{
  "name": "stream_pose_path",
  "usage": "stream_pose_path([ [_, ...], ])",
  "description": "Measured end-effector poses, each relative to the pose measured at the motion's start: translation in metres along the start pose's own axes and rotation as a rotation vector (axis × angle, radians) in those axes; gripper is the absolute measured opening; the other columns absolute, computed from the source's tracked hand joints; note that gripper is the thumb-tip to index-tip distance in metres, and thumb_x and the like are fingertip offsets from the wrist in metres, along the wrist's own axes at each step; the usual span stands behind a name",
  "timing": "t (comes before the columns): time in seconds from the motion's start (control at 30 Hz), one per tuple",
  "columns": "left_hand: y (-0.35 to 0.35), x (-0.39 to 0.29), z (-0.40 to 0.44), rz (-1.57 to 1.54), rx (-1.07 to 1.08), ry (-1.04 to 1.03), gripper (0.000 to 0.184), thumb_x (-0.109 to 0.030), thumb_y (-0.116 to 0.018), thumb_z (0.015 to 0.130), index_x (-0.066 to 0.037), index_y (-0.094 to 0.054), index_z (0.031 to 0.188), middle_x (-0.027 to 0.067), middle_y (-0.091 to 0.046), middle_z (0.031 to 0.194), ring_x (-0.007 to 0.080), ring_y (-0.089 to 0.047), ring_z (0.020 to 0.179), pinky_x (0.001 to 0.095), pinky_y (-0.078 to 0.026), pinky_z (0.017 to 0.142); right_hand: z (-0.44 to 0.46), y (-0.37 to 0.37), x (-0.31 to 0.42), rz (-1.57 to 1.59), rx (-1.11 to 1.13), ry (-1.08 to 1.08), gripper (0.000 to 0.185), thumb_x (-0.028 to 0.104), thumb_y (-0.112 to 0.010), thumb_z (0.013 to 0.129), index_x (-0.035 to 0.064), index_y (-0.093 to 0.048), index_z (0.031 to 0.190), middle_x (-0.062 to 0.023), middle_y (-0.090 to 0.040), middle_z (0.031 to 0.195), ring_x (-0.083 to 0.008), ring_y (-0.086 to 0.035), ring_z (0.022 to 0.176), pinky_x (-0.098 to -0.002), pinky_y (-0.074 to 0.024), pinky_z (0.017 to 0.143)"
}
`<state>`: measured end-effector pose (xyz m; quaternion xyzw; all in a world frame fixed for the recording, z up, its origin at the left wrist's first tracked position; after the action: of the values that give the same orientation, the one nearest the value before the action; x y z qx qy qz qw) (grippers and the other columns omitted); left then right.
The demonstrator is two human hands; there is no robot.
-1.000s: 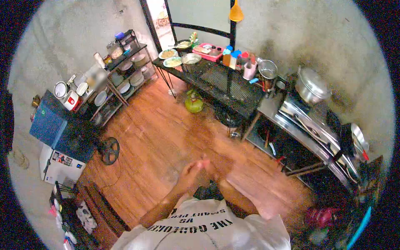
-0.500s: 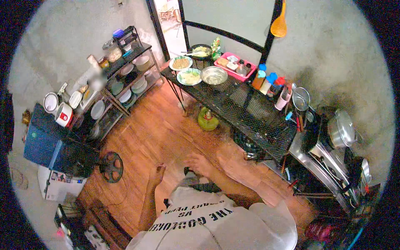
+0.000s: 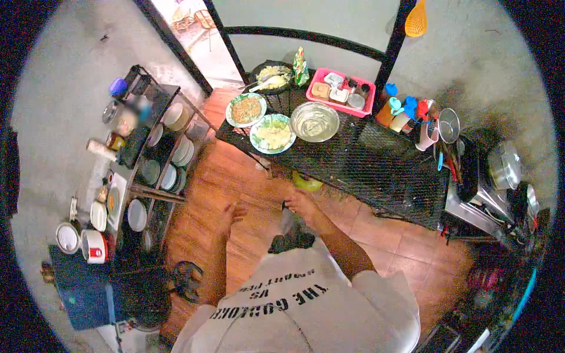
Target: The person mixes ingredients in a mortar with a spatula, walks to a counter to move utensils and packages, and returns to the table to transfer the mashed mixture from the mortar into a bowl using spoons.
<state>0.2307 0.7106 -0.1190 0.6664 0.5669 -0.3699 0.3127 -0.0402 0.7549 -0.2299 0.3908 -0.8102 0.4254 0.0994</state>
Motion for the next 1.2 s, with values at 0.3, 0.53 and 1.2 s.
stream_pose_path([
  [0.3,0.055,-0.094,0.177,-0.205,-0.034,0.035,0.031,-0.033,-0.055,0.093,-0.008,-0.056,0.112,0.0083,-0.067,0.09,0.0153,-0.064,0.076,0.0274,-0.049,0.063,0.121,-0.056,0.104,0.106,-0.475,0.348,0.059,0.015,-0.061,0.09,0.0069,-0.024,0.135,-0.0215,-0.062,0.098,-0.0298,-0.068,0.075,-0.04,-0.0562,0.057],
  [0.53,0.038,-0.142,0.351,0.046,-0.057,0.06,0.042,-0.029,-0.055,0.094,-0.006,-0.041,0.126,0.0076,-0.065,0.081,0.0128,-0.058,0.056,0.0257,-0.042,0.041,0.168,0.002,0.099,-0.136,-0.786,0.464,0.052,0.004,-0.06,0.088,0.0063,-0.035,0.134,-0.0199,-0.059,0.104,-0.0244,-0.06,0.068,-0.0392,-0.0537,0.055],
  [1.2,0.038,-0.16,0.43,0.078,0.433,-0.006,0.019,-0.014,-0.061,0.091,-0.006,-0.06,0.108,0.0032,-0.059,0.077,0.012,-0.055,0.062,0.0301,-0.055,0.055,0.052,-0.127,0.052,0.404,-0.838,0.768,0.034,-0.002,-0.053,0.085,0.0079,-0.047,0.117,-0.0121,-0.065,0.096,-0.0194,-0.065,0.076,-0.0304,-0.0548,0.064],
])
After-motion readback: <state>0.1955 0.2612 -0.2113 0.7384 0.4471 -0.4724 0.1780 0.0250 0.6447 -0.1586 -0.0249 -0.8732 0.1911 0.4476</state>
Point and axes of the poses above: each hand's wrist, its own z-axis towards the middle knuckle, its own y-axis out of the back of the hand, x = y × z, the point moved 9 cm from there along z, towards the middle knuckle
